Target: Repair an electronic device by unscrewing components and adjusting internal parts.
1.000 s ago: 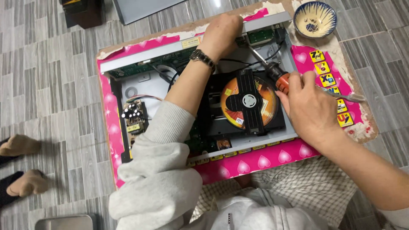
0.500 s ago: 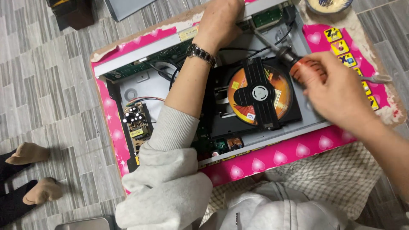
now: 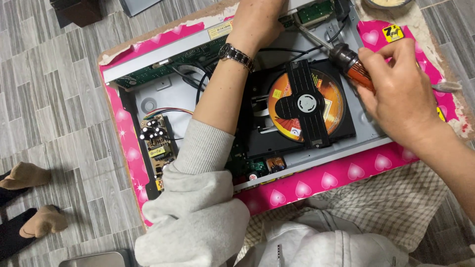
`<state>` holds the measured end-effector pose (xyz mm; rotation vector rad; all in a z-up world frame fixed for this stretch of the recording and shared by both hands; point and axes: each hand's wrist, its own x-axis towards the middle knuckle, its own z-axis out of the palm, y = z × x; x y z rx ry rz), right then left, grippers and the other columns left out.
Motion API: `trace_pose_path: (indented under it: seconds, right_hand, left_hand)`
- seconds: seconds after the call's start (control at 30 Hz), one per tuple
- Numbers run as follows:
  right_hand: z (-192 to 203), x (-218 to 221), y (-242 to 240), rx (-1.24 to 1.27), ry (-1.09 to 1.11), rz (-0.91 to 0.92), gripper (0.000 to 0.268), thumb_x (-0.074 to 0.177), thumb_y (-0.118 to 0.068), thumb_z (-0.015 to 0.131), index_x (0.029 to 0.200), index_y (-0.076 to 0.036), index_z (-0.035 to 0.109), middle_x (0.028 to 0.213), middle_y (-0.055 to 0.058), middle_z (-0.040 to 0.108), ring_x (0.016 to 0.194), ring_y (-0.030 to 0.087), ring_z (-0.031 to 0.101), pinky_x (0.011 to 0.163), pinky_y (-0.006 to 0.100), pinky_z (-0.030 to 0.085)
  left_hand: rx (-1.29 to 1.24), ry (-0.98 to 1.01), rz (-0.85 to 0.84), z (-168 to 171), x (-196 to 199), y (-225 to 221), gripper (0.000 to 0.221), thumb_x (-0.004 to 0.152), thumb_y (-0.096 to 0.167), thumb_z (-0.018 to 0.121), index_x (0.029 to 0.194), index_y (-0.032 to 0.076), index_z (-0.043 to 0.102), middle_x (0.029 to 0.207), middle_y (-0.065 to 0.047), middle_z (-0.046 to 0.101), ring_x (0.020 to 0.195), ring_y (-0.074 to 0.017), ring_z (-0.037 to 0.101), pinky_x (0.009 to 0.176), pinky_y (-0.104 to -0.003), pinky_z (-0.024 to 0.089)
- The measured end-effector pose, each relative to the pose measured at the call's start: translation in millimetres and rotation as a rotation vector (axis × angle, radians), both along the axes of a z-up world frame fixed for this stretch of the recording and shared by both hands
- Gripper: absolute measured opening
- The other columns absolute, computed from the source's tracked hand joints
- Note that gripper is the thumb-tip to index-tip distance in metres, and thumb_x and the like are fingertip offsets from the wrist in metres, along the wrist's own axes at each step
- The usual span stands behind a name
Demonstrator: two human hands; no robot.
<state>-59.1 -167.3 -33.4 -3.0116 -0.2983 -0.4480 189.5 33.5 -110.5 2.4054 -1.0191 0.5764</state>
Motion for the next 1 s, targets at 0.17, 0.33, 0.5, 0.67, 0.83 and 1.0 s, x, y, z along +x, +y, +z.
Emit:
trace_pose_path:
  seconds: [0.17, 0.33, 0.5, 0.67, 0.83, 1.0]
  right_hand:
    - [3.2, 0.2, 0.7, 0.145, -0.029, 0.013, 0.05, 0.088, -0.005, 0.083, 0.131, 0.011, 0.063, 0.109, 0.021, 0.056, 0.079, 0.032, 0.059, 0.065, 0.041, 0.05]
    - [21.0, 7.2, 12.1, 0.583, 0.303, -0.263, 0.025, 0.107, -0.011, 0.062, 0.122, 0.006, 0.053, 0.09, 0.017, 0.066, 0.075, 0.025, 0.063, 0.059, 0.036, 0.049]
    - [18.8, 7.5, 6.8, 0.761, 0.351, -0.121, 0.052, 0.091, 0.005, 0.062, 0.138, 0.01, 0.038, 0.115, 0.025, 0.052, 0.083, 0.03, 0.061, 0.063, 0.036, 0.049]
    - [21.9, -5.2, 8.4, 0.795, 0.293, -0.227, 0.033, 0.108, -0.001, 0.059, 0.131, 0.007, 0.037, 0.105, 0.025, 0.065, 0.064, 0.025, 0.062, 0.043, 0.03, 0.043]
    - [24.1, -3.7, 18.4, 0.675, 0.153, 0.038, 0.054, 0.088, 0.015, 0.059, 0.132, 0.013, 0.029, 0.124, 0.032, 0.04, 0.123, 0.038, 0.044, 0.092, 0.045, 0.047]
    - [21.9, -10.4, 10.4, 0.766, 0.202, -0.118, 0.024, 0.111, 0.008, 0.053, 0.131, 0.009, 0.038, 0.098, 0.02, 0.047, 0.069, 0.025, 0.059, 0.054, 0.03, 0.047]
  left_hand:
    - [0.006, 0.025, 0.019, 3.7, -3.5, 0.3, 0.032, 0.059, 0.011, 0.084, 0.09, 0.007, 0.074, 0.082, -0.016, 0.075, 0.066, -0.0367, 0.07, 0.056, -0.046, 0.058]
    - [-0.041, -0.015, -0.009, 6.3, -5.8, 4.2, 0.046, 0.057, 0.01, 0.085, 0.1, 0.014, 0.069, 0.091, -0.014, 0.074, 0.076, -0.0388, 0.069, 0.062, -0.05, 0.056]
    - [-0.039, -0.015, -0.024, 7.7, -5.0, 4.6, 0.048, 0.056, 0.01, 0.084, 0.102, 0.014, 0.069, 0.091, -0.015, 0.074, 0.075, -0.0401, 0.068, 0.061, -0.05, 0.055]
    - [-0.005, 0.044, 0.007, 1.8, -1.3, 2.1, 0.036, 0.059, 0.014, 0.086, 0.092, 0.007, 0.074, 0.085, -0.016, 0.075, 0.068, -0.0396, 0.069, 0.058, -0.049, 0.056]
    - [-0.01, -0.017, 0.012, 2.4, -2.3, 2.1, 0.028, 0.058, 0.011, 0.081, 0.085, 0.007, 0.073, 0.079, -0.015, 0.074, 0.061, -0.0389, 0.067, 0.053, -0.048, 0.055]
    - [-0.014, -0.028, 0.025, -9.3, 3.9, 1.4, 0.027, 0.061, 0.012, 0.083, 0.086, 0.008, 0.075, 0.08, -0.015, 0.075, 0.062, -0.0358, 0.069, 0.053, -0.044, 0.056]
